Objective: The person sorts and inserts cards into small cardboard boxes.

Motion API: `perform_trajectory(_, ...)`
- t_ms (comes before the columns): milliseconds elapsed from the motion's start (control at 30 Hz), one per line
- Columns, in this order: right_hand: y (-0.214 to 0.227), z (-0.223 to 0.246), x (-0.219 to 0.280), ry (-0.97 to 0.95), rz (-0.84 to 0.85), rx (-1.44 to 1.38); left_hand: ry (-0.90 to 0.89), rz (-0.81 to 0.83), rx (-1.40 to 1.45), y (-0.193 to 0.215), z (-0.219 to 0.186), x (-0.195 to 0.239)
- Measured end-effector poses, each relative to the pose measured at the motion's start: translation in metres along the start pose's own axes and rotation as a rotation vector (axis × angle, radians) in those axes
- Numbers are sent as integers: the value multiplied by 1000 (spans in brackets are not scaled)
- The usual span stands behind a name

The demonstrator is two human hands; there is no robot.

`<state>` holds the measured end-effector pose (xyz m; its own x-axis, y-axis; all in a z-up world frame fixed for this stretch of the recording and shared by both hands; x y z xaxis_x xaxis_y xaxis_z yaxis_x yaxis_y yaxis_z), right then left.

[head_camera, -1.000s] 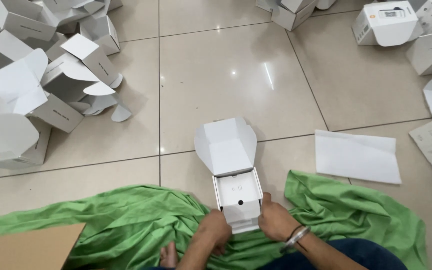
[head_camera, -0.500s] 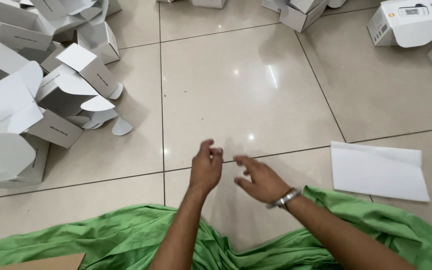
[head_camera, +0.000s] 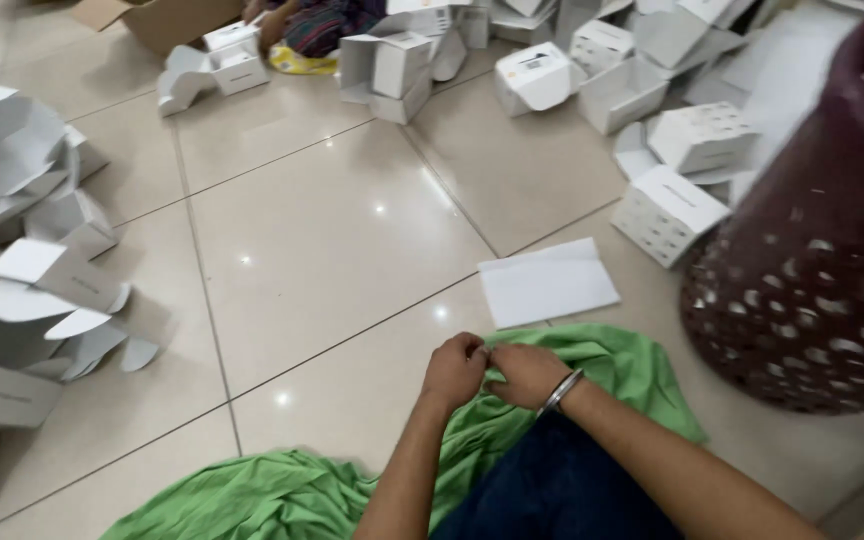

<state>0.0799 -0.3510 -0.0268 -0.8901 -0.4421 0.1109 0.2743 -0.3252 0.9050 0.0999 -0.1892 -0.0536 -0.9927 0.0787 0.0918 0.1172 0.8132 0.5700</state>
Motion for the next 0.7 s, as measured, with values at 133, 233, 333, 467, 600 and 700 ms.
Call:
perform_trajectory(133, 53, -81, 30, -199, -413, -93, -129, 4, 34, -58, -70, -25)
perform_trajectory(233, 85, -155, 27, -365, -718, -37, -147, 55, 70, -90, -115, -44)
perform_trajectory(333, 87, -247, 3, -526, -825, -13, -330, 15, 70, -124, -134, -66)
perform_trajectory(467, 90, -323, -37, -746, -1061, -47, -277, -40, 205, -152, -149, -94)
perform_trajectory(600, 108, -340, -64, -1065, -774, 367, -212, -35, 203, -158, -130, -109)
perform_trajectory(700, 140, -297, -57, -1141, -437, 198, -49, -69, 295, -149, -84, -120)
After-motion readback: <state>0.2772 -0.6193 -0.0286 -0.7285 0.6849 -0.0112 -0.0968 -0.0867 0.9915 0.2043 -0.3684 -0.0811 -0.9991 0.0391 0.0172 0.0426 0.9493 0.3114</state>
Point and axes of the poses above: each hand's wrist, its own x-axis away from the middle knuckle, its own y-axis out of the back of the hand, z = x × y, the point moved 1 cm from there along -x, towards the middle knuckle, and after that the axes turned 7 degrees about -z, right-handed, at the moved point
